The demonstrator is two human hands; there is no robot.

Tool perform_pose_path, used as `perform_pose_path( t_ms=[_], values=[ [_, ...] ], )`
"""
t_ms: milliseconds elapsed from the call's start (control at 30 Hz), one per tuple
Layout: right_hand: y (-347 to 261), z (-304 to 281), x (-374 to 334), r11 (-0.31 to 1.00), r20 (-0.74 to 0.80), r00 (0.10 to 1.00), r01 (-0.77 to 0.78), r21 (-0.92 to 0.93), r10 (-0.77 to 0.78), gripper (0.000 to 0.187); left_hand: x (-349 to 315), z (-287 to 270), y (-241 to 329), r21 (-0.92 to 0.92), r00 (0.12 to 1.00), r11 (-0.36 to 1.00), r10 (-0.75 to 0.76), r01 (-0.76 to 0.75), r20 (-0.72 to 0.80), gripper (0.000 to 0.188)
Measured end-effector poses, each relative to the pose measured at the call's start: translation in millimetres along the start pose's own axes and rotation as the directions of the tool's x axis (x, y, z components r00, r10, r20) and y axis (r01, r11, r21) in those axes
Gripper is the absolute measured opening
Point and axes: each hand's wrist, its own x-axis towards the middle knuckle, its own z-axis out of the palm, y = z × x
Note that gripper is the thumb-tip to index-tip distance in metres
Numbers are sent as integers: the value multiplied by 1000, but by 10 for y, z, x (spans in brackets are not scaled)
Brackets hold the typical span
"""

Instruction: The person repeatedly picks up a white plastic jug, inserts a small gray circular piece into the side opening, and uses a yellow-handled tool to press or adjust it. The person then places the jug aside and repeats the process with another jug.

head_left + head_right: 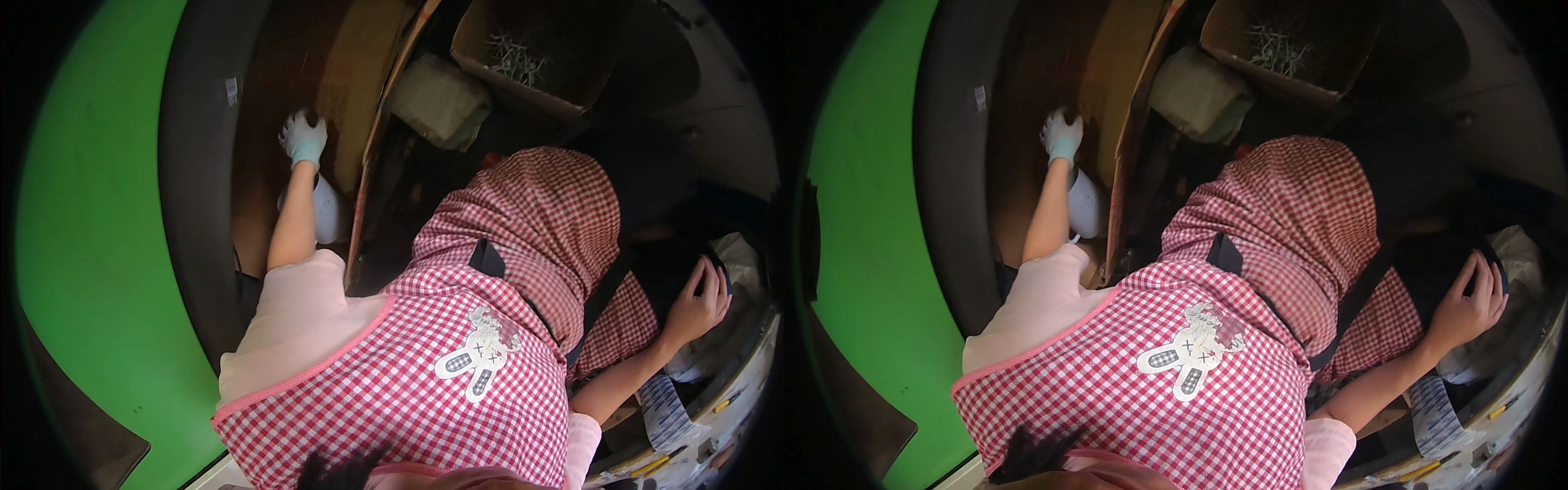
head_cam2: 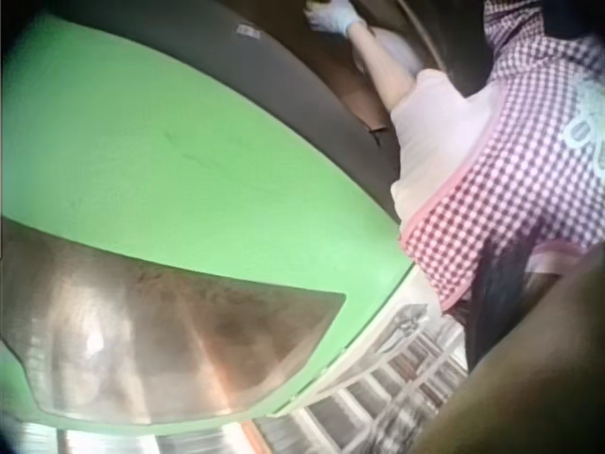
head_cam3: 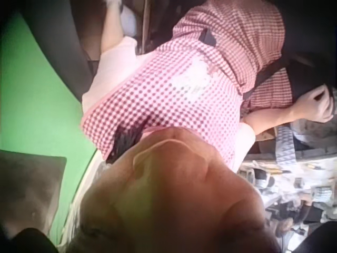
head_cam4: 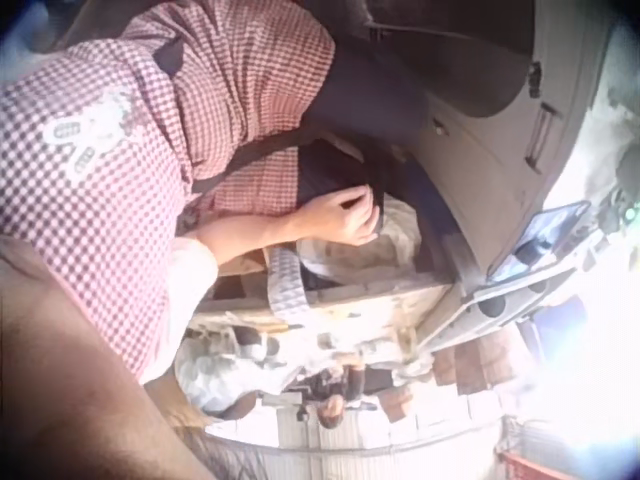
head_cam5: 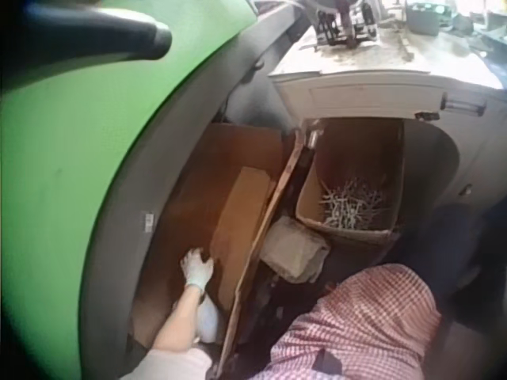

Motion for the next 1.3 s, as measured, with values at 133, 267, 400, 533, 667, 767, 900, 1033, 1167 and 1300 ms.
perform_pose_path(
  t_ms=[133,267,400,533,667,767,900,1033,1167,1300],
  values=[
    [145,127,-85,998,-57,997,60,-9,-60,17,-392,22,-500,42,674,993,44,-110,738,87],
    [176,151,-92,998,-21,998,58,-30,-58,18,-593,-93,-289,289,757,932,-25,-218,653,111],
    [47,90,-65,996,-16,998,59,67,-58,17,-576,-178,-268,359,762,929,-169,-89,625,115],
    [-184,90,-125,964,18,1000,-25,263,21,17,-614,-338,-306,118,665,946,120,-302,737,83],
    [-421,38,-183,950,13,997,-82,302,82,17,-809,-1023,373,-60,882,941,333,-333,334,72],
    [-616,-138,-84,390,271,917,-372,842,292,33,-1095,-1914,1193,-350,727,638,622,-686,-291,74],
    [-777,-446,175,-156,288,955,-276,948,63,101,-1442,-2822,2290,-816,740,-186,349,-547,-575,66],
    [-509,-874,174,-357,-12,959,117,927,283,125,-1688,-2846,3036,-901,283,-270,943,341,-175,60],
    [-328,-1354,-58,-105,153,986,-146,984,62,75,-1896,-2772,3210,-748,35,275,947,-604,320,56],
    [-638,-1345,-92,-204,296,939,-260,944,174,79,-2146,-2996,3520,-964,127,-264,956,-34,-266,68]
  ],
)
